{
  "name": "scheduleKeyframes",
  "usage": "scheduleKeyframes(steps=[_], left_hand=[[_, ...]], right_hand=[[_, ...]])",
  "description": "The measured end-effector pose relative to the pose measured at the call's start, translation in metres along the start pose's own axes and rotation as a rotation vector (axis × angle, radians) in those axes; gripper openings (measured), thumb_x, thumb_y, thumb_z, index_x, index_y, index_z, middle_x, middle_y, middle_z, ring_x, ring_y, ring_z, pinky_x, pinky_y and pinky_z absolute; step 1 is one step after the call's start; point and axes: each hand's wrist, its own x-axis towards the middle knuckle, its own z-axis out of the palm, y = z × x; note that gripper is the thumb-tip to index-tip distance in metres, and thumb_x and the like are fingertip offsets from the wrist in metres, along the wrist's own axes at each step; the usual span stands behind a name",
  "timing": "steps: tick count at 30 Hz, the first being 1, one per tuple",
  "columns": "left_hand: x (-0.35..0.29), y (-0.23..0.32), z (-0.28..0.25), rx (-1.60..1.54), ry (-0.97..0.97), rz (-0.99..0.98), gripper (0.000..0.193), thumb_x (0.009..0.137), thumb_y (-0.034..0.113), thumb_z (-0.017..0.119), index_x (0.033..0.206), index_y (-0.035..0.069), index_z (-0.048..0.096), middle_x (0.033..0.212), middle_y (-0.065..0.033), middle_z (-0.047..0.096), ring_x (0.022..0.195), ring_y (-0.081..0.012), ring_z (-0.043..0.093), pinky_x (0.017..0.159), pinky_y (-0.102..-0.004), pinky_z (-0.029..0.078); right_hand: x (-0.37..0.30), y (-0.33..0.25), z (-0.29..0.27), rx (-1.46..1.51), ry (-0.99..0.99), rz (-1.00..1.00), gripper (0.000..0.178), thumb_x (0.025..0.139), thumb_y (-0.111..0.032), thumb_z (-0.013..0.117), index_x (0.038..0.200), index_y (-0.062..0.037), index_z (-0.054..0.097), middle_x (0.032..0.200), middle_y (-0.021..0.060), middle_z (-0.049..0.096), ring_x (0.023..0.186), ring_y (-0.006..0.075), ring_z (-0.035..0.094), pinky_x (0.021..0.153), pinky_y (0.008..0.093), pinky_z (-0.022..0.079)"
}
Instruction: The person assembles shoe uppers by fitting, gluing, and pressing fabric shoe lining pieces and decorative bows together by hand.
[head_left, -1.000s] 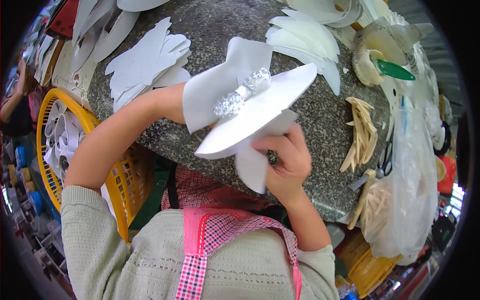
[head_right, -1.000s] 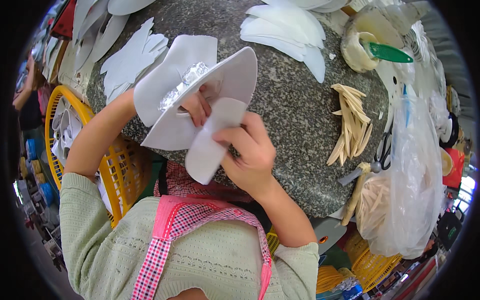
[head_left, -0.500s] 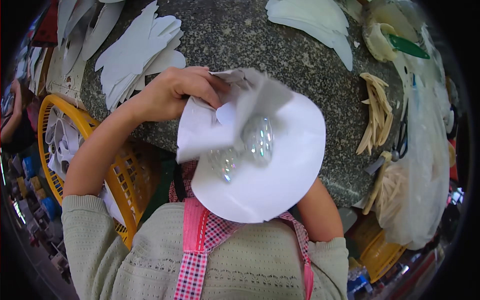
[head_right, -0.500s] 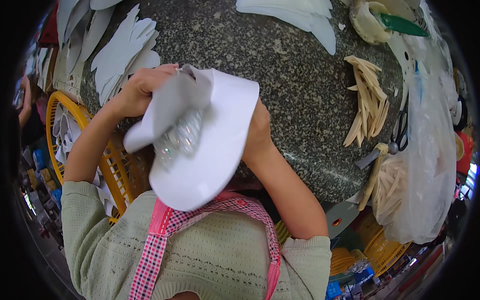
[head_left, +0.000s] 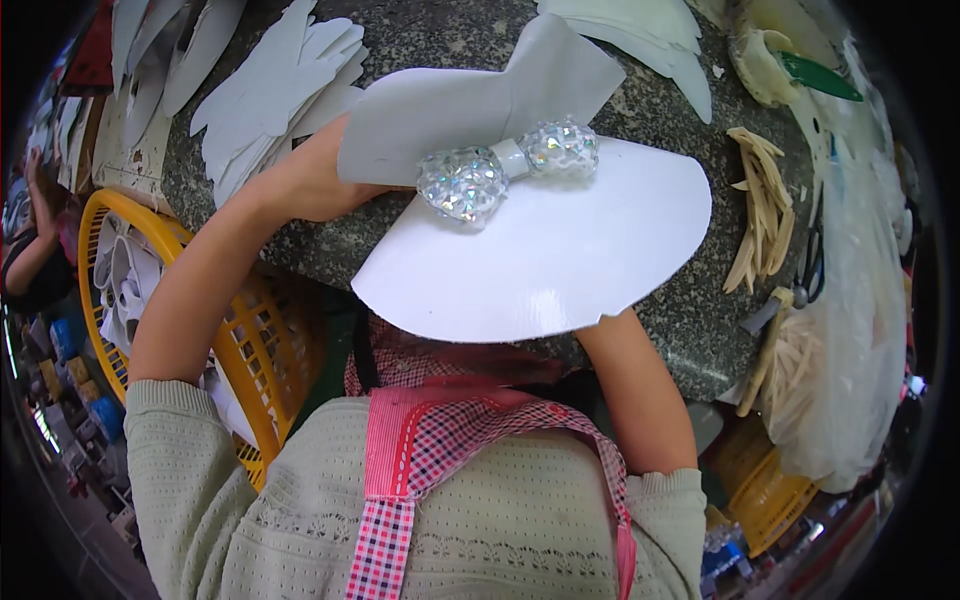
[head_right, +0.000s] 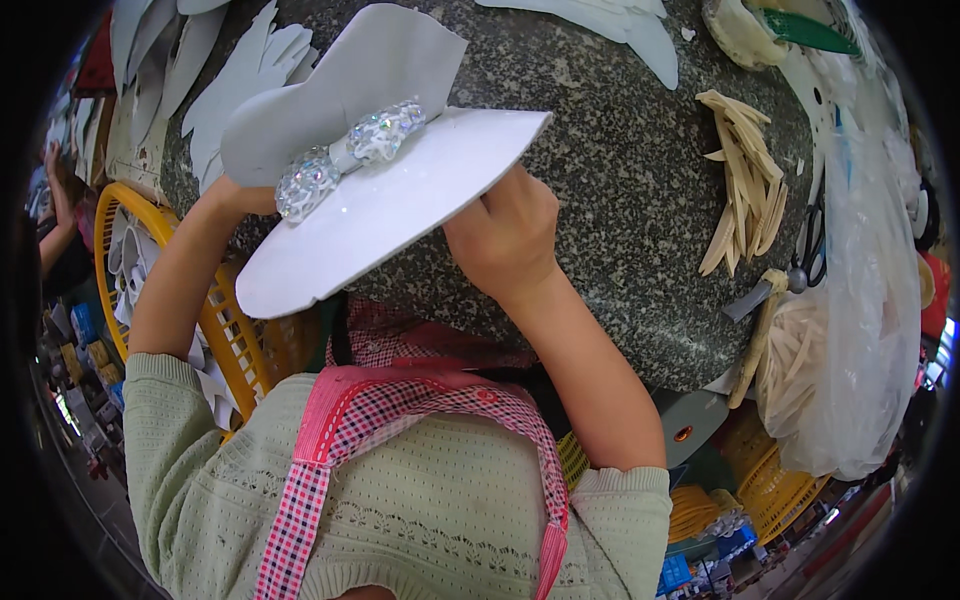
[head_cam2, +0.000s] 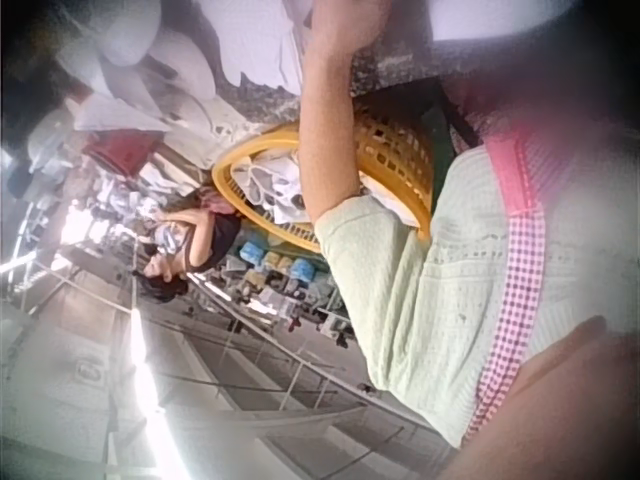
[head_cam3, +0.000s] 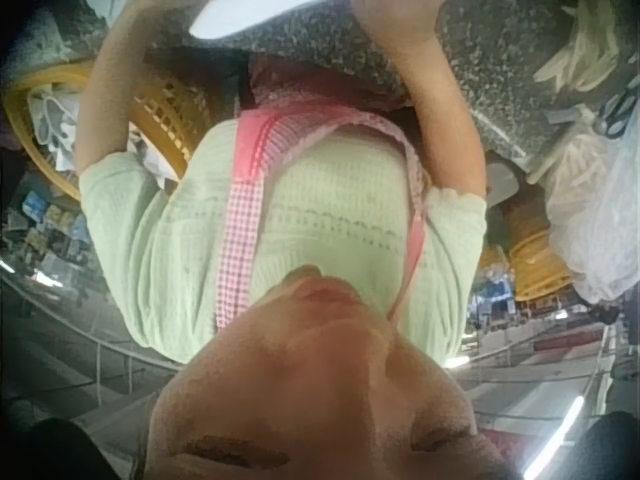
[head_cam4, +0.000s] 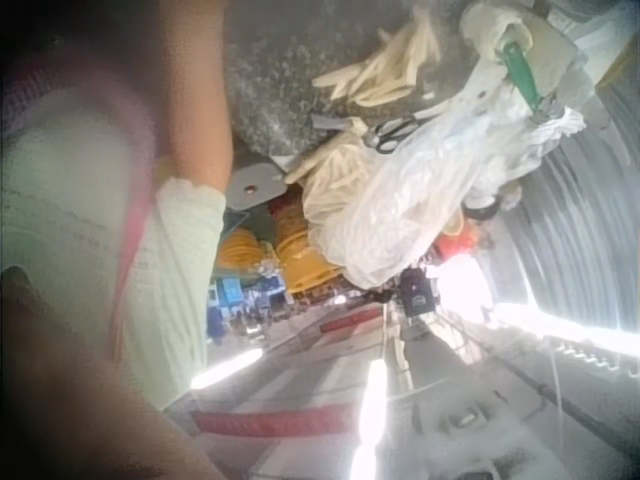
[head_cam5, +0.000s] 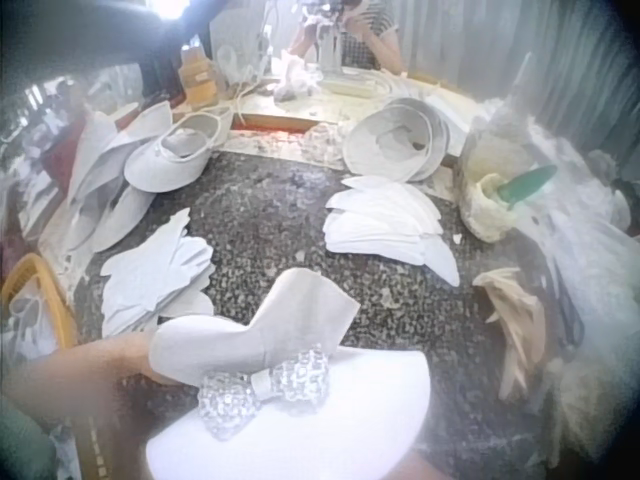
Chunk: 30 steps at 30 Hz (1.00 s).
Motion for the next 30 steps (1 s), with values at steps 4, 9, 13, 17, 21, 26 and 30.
scheduleKeyframes(steps=[4,9,13,17,21,26,30], left_hand=[[0.004,0.019,-0.001,-0.160,0.115,-0.042,0.030,0.077,0.011,0.066,0.102,-0.002,0.057,0.098,-0.0165,0.060,0.090,-0.0292,0.056,0.083,-0.0364,0.044],[0.001,0.011,-0.011,-0.096,-0.026,0.165,0.029,0.074,0.008,0.064,0.100,-0.004,0.057,0.092,-0.0144,0.062,0.082,-0.0265,0.057,0.077,-0.0342,0.045],[-0.004,0.004,-0.018,-0.125,-0.173,-0.052,0.034,0.072,0.007,0.063,0.103,-0.003,0.056,0.098,-0.0160,0.060,0.089,-0.0280,0.056,0.082,-0.0351,0.044],[-0.005,-0.001,-0.009,0.032,-0.024,0.139,0.041,0.071,0.007,0.064,0.109,-0.003,0.052,0.106,-0.0173,0.057,0.097,-0.0286,0.054,0.088,-0.0359,0.042],[-0.007,-0.016,-0.005,0.057,-0.059,-0.036,0.043,0.074,0.009,0.066,0.113,-0.002,0.051,0.108,-0.0159,0.057,0.099,-0.0259,0.054,0.088,-0.0353,0.043],[-0.001,0.015,-0.004,-0.538,-0.048,-0.377,0.036,0.080,0.013,0.066,0.111,-0.001,0.053,0.102,-0.0086,0.058,0.091,-0.0152,0.055,0.078,-0.0291,0.047],[0.000,0.016,-0.003,-0.563,-0.029,-0.273,0.031,0.083,0.017,0.064,0.107,0.000,0.055,0.099,-0.0056,0.058,0.089,-0.0132,0.054,0.076,-0.0274,0.047]], right_hand=[[-0.009,0.004,0.012,-0.043,0.024,0.024,0.022,0.060,-0.004,0.064,0.081,-0.0017,0.061,0.082,0.0117,0.056,0.065,0.0247,0.059,0.048,0.0326,0.048],[-0.013,0.007,0.019,0.076,0.117,0.082,0.026,0.059,-0.003,0.065,0.084,-0.0012,0.062,0.083,0.0126,0.057,0.066,0.0273,0.060,0.056,0.0355,0.051],[-0.009,0.006,0.017,0.106,0.180,0.024,0.025,0.060,-0.002,0.063,0.086,-0.0013,0.062,0.085,0.0124,0.057,0.067,0.0280,0.060,0.057,0.0350,0.052],[-0.010,0.010,0.014,0.004,0.083,0.011,0.023,0.065,-0.003,0.058,0.087,-0.0002,0.060,0.090,0.0123,0.055,0.067,0.0267,0.059,0.052,0.0309,0.052],[-0.003,0.005,0.016,-0.074,0.102,0.014,0.022,0.064,-0.004,0.058,0.086,-0.0007,0.059,0.091,0.0114,0.053,0.072,0.0253,0.059,0.053,0.0309,0.052],[0.004,-0.001,-0.004,-0.063,-0.122,0.021,0.017,0.064,-0.004,0.058,0.080,-0.0013,0.056,0.090,0.0089,0.049,0.080,0.0248,0.056,0.056,0.0333,0.052],[0.006,0.001,-0.010,-0.046,-0.193,0.006,0.013,0.065,-0.006,0.059,0.077,-0.0028,0.054,0.091,0.0086,0.049,0.080,0.0245,0.055,0.057,0.0334,0.052]])
